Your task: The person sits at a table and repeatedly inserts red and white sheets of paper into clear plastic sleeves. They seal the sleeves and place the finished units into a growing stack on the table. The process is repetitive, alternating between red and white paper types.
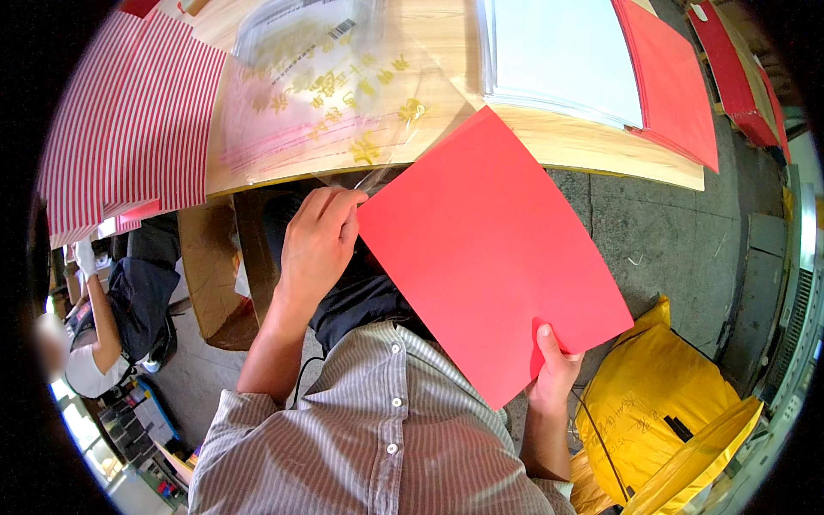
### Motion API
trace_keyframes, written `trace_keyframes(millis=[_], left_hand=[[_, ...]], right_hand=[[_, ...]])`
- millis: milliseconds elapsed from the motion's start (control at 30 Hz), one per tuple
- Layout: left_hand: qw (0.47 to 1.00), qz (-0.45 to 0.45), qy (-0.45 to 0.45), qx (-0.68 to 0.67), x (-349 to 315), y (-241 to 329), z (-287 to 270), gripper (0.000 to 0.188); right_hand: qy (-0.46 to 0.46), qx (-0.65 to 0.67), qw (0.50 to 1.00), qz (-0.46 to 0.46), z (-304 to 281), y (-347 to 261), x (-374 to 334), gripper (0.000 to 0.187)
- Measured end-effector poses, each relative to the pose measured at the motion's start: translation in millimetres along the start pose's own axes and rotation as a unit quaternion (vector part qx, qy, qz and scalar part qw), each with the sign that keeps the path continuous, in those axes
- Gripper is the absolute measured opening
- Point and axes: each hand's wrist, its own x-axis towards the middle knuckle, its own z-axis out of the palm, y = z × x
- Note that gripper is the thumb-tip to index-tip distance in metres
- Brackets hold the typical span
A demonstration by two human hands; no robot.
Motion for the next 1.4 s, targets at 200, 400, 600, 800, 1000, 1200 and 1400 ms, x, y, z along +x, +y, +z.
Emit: trace_keyframes(millis=[200, 400, 600, 800, 1000, 1200, 1400], left_hand=[[1.0, 0.007, 0.003, -0.008, 0, 1, 1, 0.017], [0.999, 0.017, 0.004, -0.03, 0, 0, -1, 0.018], [0.991, -0.044, 0.025, -0.123, -1, -11, 0, 0.015], [0.896, -0.224, 0.015, -0.383, -67, -41, 26, 0.029], [0.732, -0.275, -0.079, -0.618, -61, -25, 44, 0.055], [0.584, -0.264, -0.018, -0.768, -51, -21, 49, 0.054], [0.641, -0.235, -0.024, -0.731, -54, -21, 54, 0.06]], right_hand=[[-0.002, 0.012, 1.0, 0.009, 3, 0, 0, 0.045], [0.004, 0.011, 1.0, 0.004, 2, 3, 4, 0.044], [-0.001, 0.017, 0.999, 0.027, 2, 9, 12, 0.043], [-0.01, 0.015, 1.0, 0.024, 2, 11, 14, 0.043], [-0.003, -0.021, 1.0, 0.018, 1, 6, 14, 0.043], [-0.003, -0.029, 0.999, 0.024, 3, -4, 15, 0.049], [0.007, -0.056, 0.998, 0.023, 10, -8, 12, 0.046]])
